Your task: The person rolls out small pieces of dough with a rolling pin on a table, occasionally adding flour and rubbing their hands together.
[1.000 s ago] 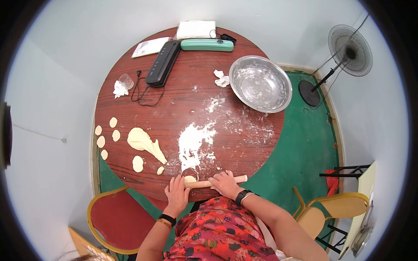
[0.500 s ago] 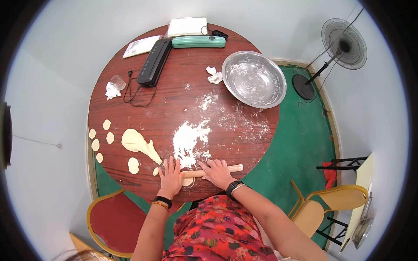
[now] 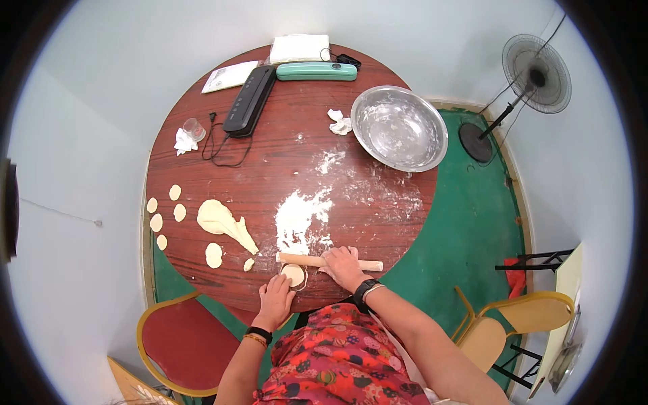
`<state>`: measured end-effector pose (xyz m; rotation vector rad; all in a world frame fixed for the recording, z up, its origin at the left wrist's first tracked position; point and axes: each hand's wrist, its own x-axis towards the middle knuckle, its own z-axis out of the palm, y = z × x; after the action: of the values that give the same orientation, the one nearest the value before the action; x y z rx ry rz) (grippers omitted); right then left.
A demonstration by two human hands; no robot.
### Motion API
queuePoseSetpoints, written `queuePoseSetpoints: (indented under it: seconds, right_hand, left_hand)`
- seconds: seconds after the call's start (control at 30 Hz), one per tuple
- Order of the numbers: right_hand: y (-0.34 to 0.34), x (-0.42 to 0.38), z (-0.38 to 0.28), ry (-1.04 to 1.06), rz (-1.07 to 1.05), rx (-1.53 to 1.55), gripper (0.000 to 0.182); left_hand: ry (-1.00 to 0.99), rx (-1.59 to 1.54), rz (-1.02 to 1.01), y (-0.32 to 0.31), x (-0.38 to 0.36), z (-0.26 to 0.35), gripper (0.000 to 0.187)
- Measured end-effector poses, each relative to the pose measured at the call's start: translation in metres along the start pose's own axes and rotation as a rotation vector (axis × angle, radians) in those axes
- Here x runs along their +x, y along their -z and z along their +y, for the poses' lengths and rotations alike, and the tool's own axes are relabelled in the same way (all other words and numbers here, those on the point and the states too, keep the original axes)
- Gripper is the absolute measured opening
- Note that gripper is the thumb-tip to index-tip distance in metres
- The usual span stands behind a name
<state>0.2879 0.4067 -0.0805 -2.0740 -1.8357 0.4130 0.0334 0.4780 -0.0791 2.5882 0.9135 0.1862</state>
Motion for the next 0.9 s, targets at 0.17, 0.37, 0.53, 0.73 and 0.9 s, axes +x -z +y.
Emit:
queuePoseSetpoints:
  seconds: [0.17, 0.37, 0.53, 0.73, 0.9]
  right_hand:
    - [0.005, -0.003, 0.005, -0.007, 0.064, 0.032, 0.036]
    - [0.01, -0.013, 0.009, -0.055, 0.006, -0.003, 0.039]
    - [0.011, -0.02, 0.01, -0.073, 0.049, 0.023, 0.038]
    - [0.012, -0.03, 0.015, -0.069, 0.085, 0.023, 0.039]
    - [0.012, -0.035, 0.017, -0.099, 0.034, 0.016, 0.041]
  left_hand:
    - [0.144, -0.053, -0.069, -0.002, -0.008, 0.015, 0.041]
    - [0.585, -0.112, 0.175, -0.01, 0.021, 0.031, 0.056]
    - [0.651, -0.169, 0.154, -0.015, 0.038, 0.028, 0.034]
    - [0.543, -0.354, 0.11, -0.024, 0.036, 0.014, 0.02]
    - [0.382, -0.447, 0.339, -0.026, 0.032, 0.005, 0.012]
